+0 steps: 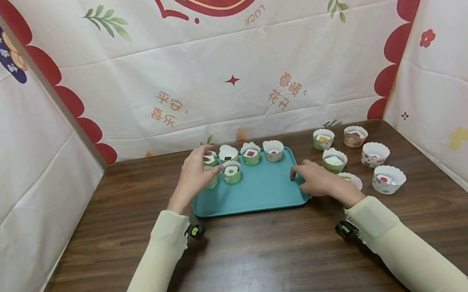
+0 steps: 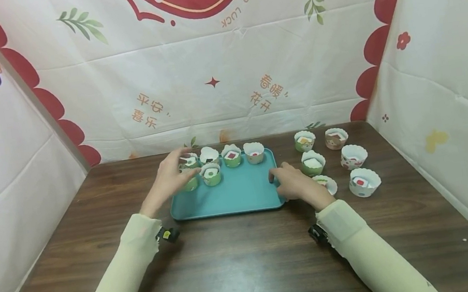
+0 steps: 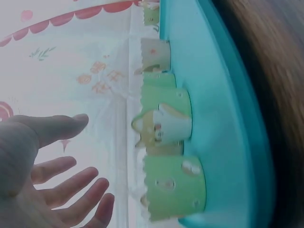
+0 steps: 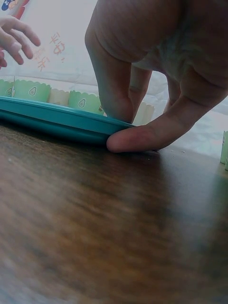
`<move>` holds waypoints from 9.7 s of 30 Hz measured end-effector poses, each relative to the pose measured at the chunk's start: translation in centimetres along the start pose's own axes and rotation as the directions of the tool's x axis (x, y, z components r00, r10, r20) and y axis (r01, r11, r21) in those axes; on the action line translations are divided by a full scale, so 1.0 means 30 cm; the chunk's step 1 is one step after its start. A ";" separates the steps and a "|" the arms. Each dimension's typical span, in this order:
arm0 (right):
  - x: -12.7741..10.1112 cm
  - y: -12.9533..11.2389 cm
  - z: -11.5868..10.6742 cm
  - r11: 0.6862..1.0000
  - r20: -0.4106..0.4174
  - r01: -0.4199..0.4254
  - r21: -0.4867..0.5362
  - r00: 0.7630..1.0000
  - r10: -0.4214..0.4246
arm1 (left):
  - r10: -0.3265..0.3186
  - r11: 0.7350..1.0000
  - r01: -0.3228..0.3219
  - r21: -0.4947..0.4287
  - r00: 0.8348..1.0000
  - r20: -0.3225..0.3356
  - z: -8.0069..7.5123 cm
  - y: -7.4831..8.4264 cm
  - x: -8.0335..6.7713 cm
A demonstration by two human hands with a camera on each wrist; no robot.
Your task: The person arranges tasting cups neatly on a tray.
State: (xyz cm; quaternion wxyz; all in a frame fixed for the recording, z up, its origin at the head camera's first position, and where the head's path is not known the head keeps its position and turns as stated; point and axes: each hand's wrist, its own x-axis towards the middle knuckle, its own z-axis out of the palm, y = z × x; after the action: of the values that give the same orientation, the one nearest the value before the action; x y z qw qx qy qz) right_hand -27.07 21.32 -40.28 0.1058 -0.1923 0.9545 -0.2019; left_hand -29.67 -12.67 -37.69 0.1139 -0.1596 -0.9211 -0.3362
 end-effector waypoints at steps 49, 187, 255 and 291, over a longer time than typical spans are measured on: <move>0.006 -0.003 0.005 0.999 -0.008 -0.050 -0.017 0.999 0.049 | -0.353 0.906 0.412 -0.097 0.861 0.367 -0.034 -0.212 -0.101; -0.175 0.223 -0.297 0.972 -0.206 0.174 0.160 0.969 -0.139 | -0.346 0.903 0.413 -0.115 0.860 0.375 -0.035 -0.220 -0.100; 0.209 -0.189 0.020 0.975 -0.390 0.126 0.181 0.920 -0.047 | -0.356 0.901 0.419 -0.112 0.862 0.361 -0.033 -0.229 -0.100; 0.252 -0.182 0.084 0.976 -0.236 -0.049 0.210 0.967 0.100 | -0.344 0.907 0.407 -0.110 0.866 0.363 -0.025 -0.223 -0.102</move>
State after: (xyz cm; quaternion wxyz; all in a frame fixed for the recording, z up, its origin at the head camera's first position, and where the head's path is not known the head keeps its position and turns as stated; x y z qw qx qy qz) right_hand -31.43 12.74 -41.14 0.0138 -0.1180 0.9413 -0.3159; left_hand -29.24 -18.68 -42.00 -0.1277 -0.0413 -0.9054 -0.4029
